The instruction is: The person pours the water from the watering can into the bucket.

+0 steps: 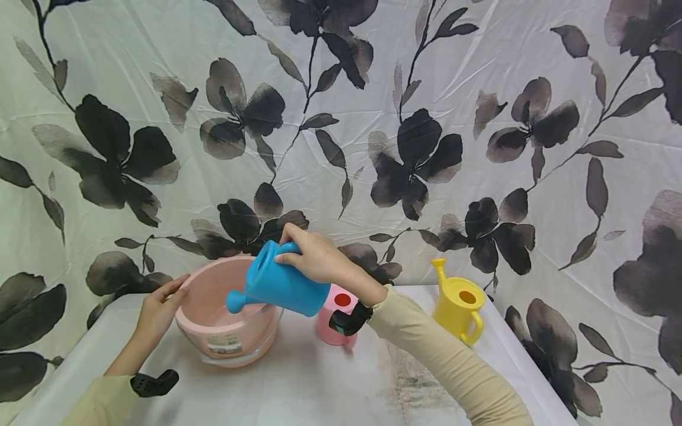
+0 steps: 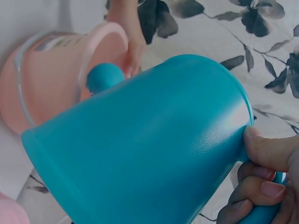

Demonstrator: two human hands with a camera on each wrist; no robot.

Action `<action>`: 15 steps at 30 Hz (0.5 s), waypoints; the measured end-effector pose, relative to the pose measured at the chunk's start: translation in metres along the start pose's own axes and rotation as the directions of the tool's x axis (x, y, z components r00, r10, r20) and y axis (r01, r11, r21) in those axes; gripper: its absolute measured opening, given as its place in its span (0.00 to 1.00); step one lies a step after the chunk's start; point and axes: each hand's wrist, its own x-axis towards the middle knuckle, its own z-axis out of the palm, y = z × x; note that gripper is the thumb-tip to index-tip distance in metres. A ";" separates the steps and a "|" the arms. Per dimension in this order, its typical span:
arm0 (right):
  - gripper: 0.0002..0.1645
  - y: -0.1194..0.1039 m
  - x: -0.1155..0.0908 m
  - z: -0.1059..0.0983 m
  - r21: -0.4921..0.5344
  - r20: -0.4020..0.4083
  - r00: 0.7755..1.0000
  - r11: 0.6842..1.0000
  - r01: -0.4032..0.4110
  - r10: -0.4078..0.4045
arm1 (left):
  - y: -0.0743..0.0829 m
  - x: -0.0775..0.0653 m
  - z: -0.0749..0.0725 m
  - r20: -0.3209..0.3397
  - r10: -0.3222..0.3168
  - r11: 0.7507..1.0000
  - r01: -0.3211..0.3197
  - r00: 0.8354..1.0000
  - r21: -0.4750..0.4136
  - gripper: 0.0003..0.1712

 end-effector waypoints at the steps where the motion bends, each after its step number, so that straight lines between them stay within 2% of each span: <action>1: 0.12 0.000 0.000 0.000 -0.001 -0.001 1.000 1.000 0.000 0.000 | 0.000 0.000 0.000 0.000 0.000 1.000 0.000 1.000 -0.003 0.28; 15: 0.12 0.000 0.000 0.002 -0.012 -0.009 1.000 1.000 -0.004 0.003 | 0.000 0.000 0.001 -0.010 -0.012 1.000 0.012 1.000 0.004 0.27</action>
